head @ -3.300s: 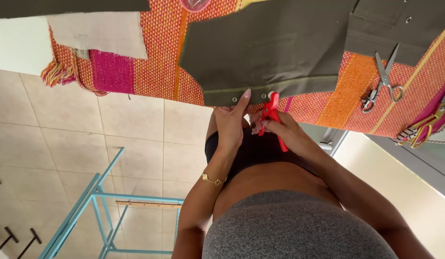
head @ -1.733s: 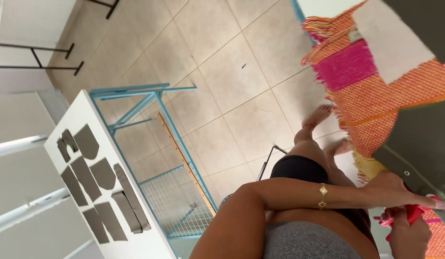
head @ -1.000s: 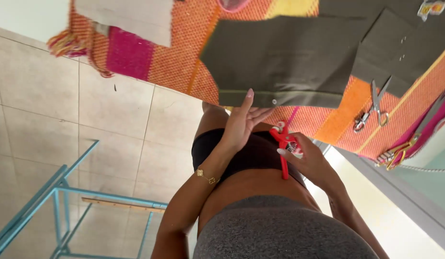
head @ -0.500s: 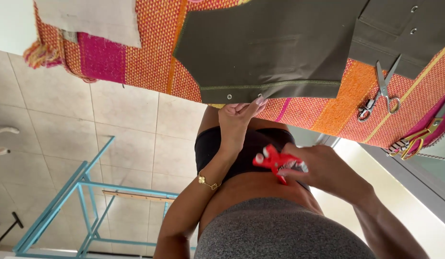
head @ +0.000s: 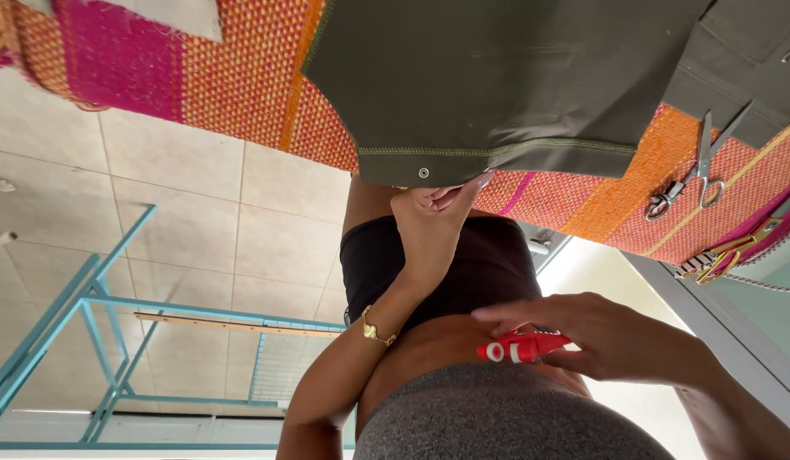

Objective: Attaching metal snap fasteners to fabric pieces using a hand-held snap press tool.

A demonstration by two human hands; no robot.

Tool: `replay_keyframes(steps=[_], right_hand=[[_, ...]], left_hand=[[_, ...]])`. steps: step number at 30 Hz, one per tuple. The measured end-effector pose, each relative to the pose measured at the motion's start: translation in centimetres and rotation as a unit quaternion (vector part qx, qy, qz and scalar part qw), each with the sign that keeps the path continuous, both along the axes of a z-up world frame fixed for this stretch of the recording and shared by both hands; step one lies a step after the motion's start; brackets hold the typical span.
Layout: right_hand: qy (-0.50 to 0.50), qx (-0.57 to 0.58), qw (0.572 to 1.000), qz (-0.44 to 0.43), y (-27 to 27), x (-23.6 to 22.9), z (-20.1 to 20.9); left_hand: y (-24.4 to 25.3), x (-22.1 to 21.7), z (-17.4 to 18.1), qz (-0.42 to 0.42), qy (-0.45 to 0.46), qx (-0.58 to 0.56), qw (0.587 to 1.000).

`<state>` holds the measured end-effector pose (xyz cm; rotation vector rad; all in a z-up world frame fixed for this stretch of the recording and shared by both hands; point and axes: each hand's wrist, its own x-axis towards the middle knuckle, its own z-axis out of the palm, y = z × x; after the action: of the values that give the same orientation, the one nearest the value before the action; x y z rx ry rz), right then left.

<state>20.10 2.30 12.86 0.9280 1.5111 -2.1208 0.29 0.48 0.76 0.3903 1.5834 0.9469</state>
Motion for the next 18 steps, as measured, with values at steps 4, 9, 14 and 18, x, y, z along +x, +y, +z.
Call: replay_keyframes(steps=[4,9,14,18], right_hand=[[0.029,-0.023,0.999,-0.006,0.3,-0.1,-0.5],[-0.071,-0.117,0.976,-0.167,0.6,0.3,-1.7],[-0.050,-0.124,0.935,-0.328,-3.1,-1.3,-6.5],[-0.097,-0.076,0.916,-0.381,-4.7,-3.6,-10.2]], left_hand=[[0.1,-0.1,0.2,0.005,-0.019,-0.005,1.000],[0.2,-0.3,0.4,0.015,-0.072,-0.019,0.997],[-1.5,-1.0,-1.6,0.056,-0.147,-0.068,0.985],[-3.2,-1.0,-3.8,0.111,-0.189,-0.046,0.975]])
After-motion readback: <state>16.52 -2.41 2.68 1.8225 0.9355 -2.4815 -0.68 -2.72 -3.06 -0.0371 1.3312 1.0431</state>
